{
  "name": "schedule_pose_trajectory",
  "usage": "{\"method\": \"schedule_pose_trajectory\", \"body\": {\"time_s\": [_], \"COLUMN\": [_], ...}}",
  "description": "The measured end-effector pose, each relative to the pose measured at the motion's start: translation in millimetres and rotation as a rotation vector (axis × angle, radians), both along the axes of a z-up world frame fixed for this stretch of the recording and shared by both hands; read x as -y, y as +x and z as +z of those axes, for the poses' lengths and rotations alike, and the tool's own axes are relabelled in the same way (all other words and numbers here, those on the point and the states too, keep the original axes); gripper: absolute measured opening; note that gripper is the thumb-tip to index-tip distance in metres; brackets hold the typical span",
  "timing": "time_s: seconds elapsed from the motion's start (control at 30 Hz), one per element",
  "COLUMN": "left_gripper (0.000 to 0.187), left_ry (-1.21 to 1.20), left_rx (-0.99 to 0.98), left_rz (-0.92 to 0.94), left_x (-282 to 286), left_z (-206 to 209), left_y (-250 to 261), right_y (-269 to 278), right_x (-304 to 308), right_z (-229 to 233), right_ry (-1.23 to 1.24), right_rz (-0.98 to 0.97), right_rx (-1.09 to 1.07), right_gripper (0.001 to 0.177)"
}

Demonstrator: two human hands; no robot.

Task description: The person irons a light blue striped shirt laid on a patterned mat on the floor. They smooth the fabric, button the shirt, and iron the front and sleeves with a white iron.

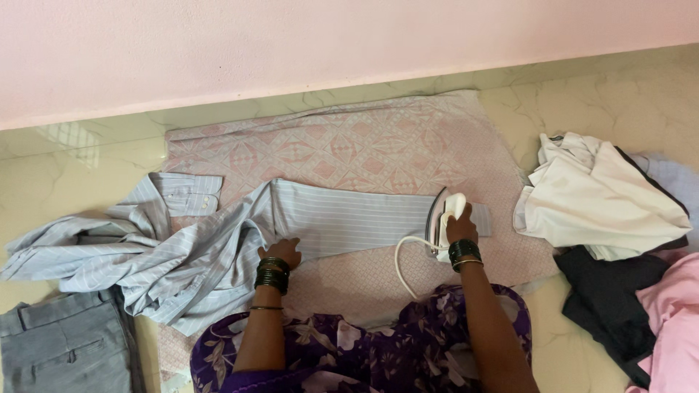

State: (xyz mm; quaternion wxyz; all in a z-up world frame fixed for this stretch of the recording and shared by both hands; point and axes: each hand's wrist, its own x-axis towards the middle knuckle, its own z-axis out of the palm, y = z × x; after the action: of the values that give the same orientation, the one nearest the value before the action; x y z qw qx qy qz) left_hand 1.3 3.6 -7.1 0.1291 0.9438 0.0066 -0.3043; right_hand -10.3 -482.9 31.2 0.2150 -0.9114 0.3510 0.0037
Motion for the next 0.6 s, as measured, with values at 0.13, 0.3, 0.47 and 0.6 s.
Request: {"method": "schedule_pose_trajectory", "body": {"time_s": [0.13, 0.3, 0.47, 0.6], "left_gripper": [0.058, 0.057, 0.056, 0.055], "left_ry": [-0.002, 0.005, 0.016, 0.013], "left_rx": [0.004, 0.007, 0.002, 0.004], "left_rz": [-0.004, -0.013, -0.029, 0.004], "left_x": [0.1, 0.2, 3.9, 2.6], "left_z": [-3.4, -7.1, -4.3, -4.8], "left_y": [0.8, 1.9, 6.2, 2.8], "right_y": [-21.3, -25.1, -8.5, -14.5], "right_x": [-5.5, -5.2, 10.3, 24.1], "right_z": [5.5, 7.7, 10.6, 20.9], "right_ry": [0.042, 0.032, 0.037, 0.138], "right_rz": [-0.053, -0.085, -0.024, 0.158], "right_rx": [-0.037, -0.036, 0.006, -0.007], "right_gripper": [0.073, 0.073, 0.074, 0.076]}}
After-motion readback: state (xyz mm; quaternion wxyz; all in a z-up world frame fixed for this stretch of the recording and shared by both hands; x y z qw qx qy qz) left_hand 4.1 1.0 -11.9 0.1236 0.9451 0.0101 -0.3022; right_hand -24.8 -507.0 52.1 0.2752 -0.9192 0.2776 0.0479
